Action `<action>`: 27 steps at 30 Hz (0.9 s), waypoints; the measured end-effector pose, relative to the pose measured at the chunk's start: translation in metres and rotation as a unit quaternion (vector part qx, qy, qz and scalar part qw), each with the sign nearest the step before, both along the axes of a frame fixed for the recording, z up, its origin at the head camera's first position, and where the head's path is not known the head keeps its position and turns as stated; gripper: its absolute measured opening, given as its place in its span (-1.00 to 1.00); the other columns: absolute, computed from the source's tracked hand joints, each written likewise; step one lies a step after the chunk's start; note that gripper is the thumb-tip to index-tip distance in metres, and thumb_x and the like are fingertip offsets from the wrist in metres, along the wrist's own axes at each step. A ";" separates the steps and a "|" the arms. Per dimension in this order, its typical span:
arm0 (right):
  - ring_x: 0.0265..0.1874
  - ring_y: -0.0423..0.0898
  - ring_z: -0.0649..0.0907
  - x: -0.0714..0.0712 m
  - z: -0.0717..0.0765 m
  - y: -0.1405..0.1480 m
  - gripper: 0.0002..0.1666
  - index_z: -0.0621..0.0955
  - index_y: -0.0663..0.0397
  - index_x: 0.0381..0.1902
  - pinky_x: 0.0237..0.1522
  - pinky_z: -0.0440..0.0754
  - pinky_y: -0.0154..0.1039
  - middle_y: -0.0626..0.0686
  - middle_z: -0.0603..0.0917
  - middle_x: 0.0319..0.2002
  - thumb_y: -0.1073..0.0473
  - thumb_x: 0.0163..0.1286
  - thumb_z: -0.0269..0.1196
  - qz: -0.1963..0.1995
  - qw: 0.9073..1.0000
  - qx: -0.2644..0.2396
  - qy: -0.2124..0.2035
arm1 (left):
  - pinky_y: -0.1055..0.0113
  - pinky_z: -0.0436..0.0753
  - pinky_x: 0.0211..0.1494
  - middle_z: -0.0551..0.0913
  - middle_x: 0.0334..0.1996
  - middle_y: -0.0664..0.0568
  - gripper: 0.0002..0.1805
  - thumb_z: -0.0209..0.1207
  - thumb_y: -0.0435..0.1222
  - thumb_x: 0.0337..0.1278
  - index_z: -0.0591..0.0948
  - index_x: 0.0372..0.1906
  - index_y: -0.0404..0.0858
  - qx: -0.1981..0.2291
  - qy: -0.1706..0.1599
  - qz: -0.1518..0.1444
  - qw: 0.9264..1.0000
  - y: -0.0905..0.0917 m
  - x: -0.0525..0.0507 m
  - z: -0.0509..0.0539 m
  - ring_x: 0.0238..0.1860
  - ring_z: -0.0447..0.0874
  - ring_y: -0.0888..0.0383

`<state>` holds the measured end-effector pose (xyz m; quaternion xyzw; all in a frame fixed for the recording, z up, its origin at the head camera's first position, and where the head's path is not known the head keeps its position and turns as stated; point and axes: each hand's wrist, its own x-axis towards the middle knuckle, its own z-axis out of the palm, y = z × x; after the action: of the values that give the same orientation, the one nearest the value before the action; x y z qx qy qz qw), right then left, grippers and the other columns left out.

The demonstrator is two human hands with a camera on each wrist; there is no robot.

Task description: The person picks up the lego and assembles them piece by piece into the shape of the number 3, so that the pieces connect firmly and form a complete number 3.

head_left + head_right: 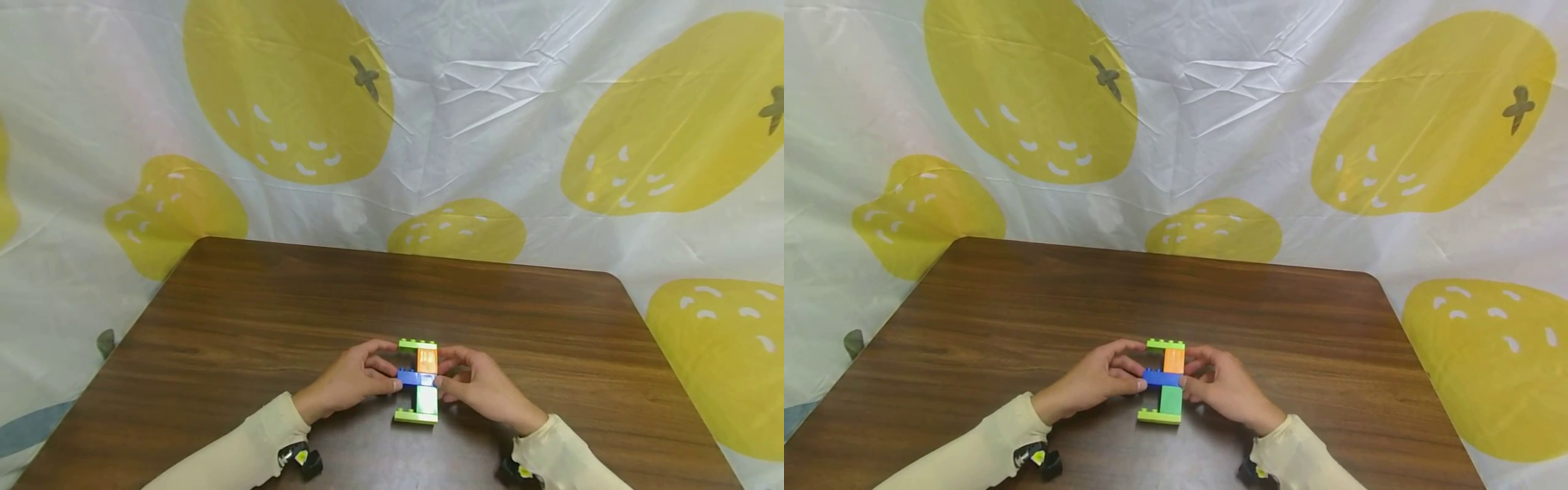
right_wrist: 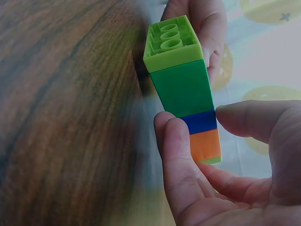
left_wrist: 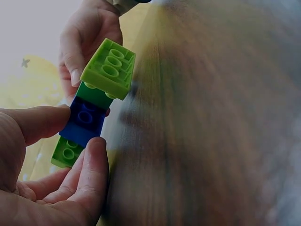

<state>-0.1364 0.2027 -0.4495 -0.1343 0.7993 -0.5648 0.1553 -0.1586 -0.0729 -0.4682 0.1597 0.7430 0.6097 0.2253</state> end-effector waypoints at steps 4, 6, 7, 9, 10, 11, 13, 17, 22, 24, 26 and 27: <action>-0.33 0.04 0.79 0.000 -0.001 0.000 -0.27 0.39 0.51 0.42 -0.26 0.84 -0.16 0.34 0.68 0.02 0.24 0.44 0.38 0.005 1.000 -0.002 -0.003 | 0.32 0.64 -0.19 0.78 -0.08 -0.09 -0.27 0.48 -0.27 0.22 0.46 0.45 -0.32 0.003 0.002 -0.002 1.000 0.001 -0.001 -0.001 -0.17 0.78 0.16; -0.34 0.01 0.79 0.001 -0.002 0.000 -0.26 0.38 0.52 0.43 -0.26 0.84 -0.17 0.34 0.68 0.03 0.24 0.44 0.38 0.006 1.000 -0.001 -0.004 | 0.32 0.64 -0.19 0.79 -0.09 -0.09 -0.27 0.48 -0.29 0.22 0.46 0.44 -0.33 0.001 0.005 -0.003 1.000 0.001 -0.001 -0.002 -0.17 0.78 0.16; -0.34 0.00 0.79 0.001 -0.002 0.000 -0.25 0.38 0.52 0.43 -0.26 0.84 -0.18 0.33 0.68 0.03 0.24 0.44 0.39 0.006 1.000 -0.001 -0.005 | 0.33 0.64 -0.19 0.79 -0.09 -0.09 -0.27 0.48 -0.29 0.21 0.46 0.44 -0.34 0.000 0.006 -0.003 1.000 0.001 -0.001 -0.002 -0.18 0.77 0.16; -0.34 -0.02 0.79 0.002 -0.003 0.000 -0.24 0.38 0.52 0.43 -0.26 0.84 -0.18 0.33 0.68 0.03 0.23 0.43 0.39 0.005 1.000 -0.001 -0.006 | 0.33 0.64 -0.20 0.79 -0.10 -0.08 -0.27 0.48 -0.30 0.20 0.46 0.43 -0.35 -0.004 0.008 -0.002 1.000 0.002 -0.002 -0.002 -0.18 0.77 0.17; -0.34 -0.02 0.79 0.002 -0.003 0.000 -0.24 0.38 0.53 0.43 -0.25 0.84 -0.18 0.33 0.69 0.03 0.24 0.43 0.39 0.005 1.000 -0.002 -0.008 | 0.32 0.63 -0.20 0.79 -0.10 -0.07 -0.27 0.48 -0.30 0.20 0.46 0.43 -0.35 -0.007 0.009 -0.002 1.000 0.002 -0.002 -0.002 -0.19 0.77 0.17; -0.34 -0.02 0.79 0.002 -0.003 0.000 -0.23 0.38 0.53 0.43 -0.25 0.84 -0.18 0.33 0.69 0.03 0.24 0.42 0.39 0.005 1.000 -0.002 -0.008 | 0.32 0.63 -0.21 0.79 -0.10 -0.07 -0.27 0.48 -0.30 0.19 0.47 0.42 -0.35 -0.009 0.011 -0.002 1.000 0.002 -0.002 -0.002 -0.19 0.76 0.18; -0.32 -0.01 0.79 0.002 -0.004 0.000 -0.23 0.37 0.53 0.43 -0.24 0.84 -0.18 0.33 0.68 0.03 0.24 0.42 0.40 0.005 1.000 -0.002 -0.007 | 0.32 0.63 -0.23 0.79 -0.11 -0.06 -0.27 0.48 -0.30 0.19 0.47 0.42 -0.35 -0.012 0.013 -0.001 1.000 0.001 -0.002 -0.001 -0.19 0.76 0.18; -0.31 0.02 0.79 0.001 -0.004 -0.001 -0.23 0.38 0.53 0.43 -0.24 0.84 -0.18 0.33 0.68 0.03 0.24 0.41 0.40 0.003 1.000 -0.001 -0.007 | 0.32 0.64 -0.23 0.80 -0.11 -0.06 -0.27 0.49 -0.30 0.17 0.48 0.42 -0.35 -0.017 0.014 0.001 1.000 0.001 -0.002 -0.001 -0.19 0.77 0.18; -0.29 0.04 0.79 0.000 -0.003 -0.002 -0.24 0.40 0.52 0.42 -0.23 0.84 -0.17 0.32 0.68 0.03 0.24 0.40 0.41 0.002 1.000 -0.004 -0.012 | 0.34 0.66 -0.20 0.81 -0.12 -0.05 -0.28 0.51 -0.29 0.16 0.50 0.40 -0.37 -0.023 0.019 0.006 1.000 0.002 -0.004 -0.003 -0.18 0.76 0.19; -0.28 0.04 0.80 0.000 -0.003 -0.002 -0.24 0.40 0.52 0.41 -0.23 0.84 -0.17 0.32 0.69 0.03 0.24 0.40 0.41 0.003 1.000 -0.004 -0.014 | 0.35 0.66 -0.19 0.82 -0.13 -0.05 -0.28 0.51 -0.28 0.16 0.51 0.40 -0.37 -0.028 0.022 0.007 0.999 0.003 -0.004 -0.003 -0.18 0.76 0.19; -0.28 0.04 0.80 0.000 -0.003 -0.002 -0.24 0.41 0.52 0.41 -0.23 0.84 -0.17 0.31 0.69 0.03 0.24 0.39 0.41 0.003 1.000 -0.002 -0.016 | 0.35 0.67 -0.18 0.82 -0.13 -0.04 -0.28 0.51 -0.28 0.15 0.52 0.39 -0.37 -0.032 0.024 0.008 0.999 0.003 -0.004 -0.002 -0.17 0.75 0.19; -0.28 0.03 0.80 0.000 -0.003 -0.002 -0.24 0.41 0.53 0.41 -0.23 0.84 -0.17 0.31 0.69 0.02 0.24 0.39 0.41 0.004 1.000 0.000 -0.016 | 0.35 0.67 -0.18 0.82 -0.13 -0.04 -0.28 0.51 -0.27 0.15 0.52 0.39 -0.37 -0.034 0.024 0.008 0.999 0.003 -0.003 -0.001 -0.16 0.75 0.19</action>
<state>-0.1364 0.2002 -0.4528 -0.1282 0.7961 -0.5662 0.1707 -0.1621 -0.0701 -0.4693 0.1608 0.7698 0.5818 0.2076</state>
